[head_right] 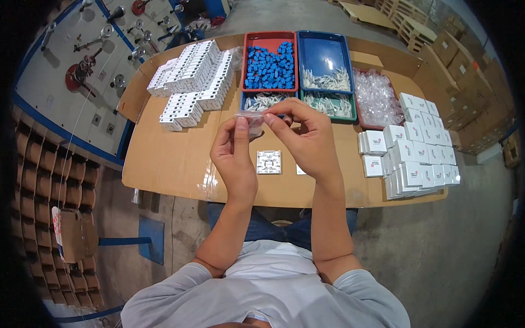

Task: Folding small cardboard boxes and placing components from plastic bags and bins into them.

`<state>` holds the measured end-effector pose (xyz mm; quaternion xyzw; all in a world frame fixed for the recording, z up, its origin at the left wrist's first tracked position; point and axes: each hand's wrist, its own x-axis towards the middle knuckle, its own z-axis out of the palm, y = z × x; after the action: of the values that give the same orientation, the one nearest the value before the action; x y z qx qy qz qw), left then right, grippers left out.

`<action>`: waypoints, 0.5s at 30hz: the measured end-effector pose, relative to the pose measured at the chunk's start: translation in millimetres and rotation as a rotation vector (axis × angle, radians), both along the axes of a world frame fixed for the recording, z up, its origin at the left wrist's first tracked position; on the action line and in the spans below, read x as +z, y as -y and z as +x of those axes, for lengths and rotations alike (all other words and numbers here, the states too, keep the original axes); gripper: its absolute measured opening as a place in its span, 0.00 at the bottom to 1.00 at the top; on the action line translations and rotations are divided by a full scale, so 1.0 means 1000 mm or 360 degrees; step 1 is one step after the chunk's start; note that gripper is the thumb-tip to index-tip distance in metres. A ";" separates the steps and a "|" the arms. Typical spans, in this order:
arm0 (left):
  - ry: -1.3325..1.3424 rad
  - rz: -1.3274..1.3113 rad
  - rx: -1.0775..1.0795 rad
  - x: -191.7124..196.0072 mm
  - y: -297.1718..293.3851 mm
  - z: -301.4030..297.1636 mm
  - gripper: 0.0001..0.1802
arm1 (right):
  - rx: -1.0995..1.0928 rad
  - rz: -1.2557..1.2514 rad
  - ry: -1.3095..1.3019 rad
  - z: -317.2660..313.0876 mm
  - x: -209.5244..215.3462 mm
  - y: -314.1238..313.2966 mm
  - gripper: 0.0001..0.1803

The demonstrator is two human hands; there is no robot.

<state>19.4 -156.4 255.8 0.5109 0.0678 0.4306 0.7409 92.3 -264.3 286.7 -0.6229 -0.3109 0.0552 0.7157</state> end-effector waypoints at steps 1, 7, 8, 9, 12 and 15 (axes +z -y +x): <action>-0.0021 0.0040 0.0051 0.000 0.000 0.001 0.11 | -0.0019 -0.0064 -0.0011 -0.001 0.000 0.000 0.05; -0.0113 0.0032 0.0056 -0.010 -0.003 -0.006 0.12 | 0.0085 -0.0020 -0.0157 -0.005 -0.004 0.000 0.07; -0.0135 0.0064 0.0056 -0.011 -0.003 -0.006 0.12 | 0.0087 -0.0019 -0.0165 -0.005 -0.005 0.000 0.07; -0.0142 0.0065 0.0058 -0.012 -0.002 -0.006 0.12 | 0.0083 -0.0029 -0.0128 -0.005 -0.004 0.001 0.07; -0.0084 0.0021 0.0014 -0.015 0.000 -0.003 0.12 | 0.0074 -0.0021 -0.0097 -0.003 -0.007 0.003 0.07; -0.0113 0.0058 0.0016 -0.015 0.002 -0.002 0.13 | 0.0044 0.0026 -0.0059 0.000 -0.014 0.004 0.07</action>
<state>17.1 -158.8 241.2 0.5391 0.0888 0.4170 0.7264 92.8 -268.0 272.3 -0.6116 -0.3066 0.0743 0.7255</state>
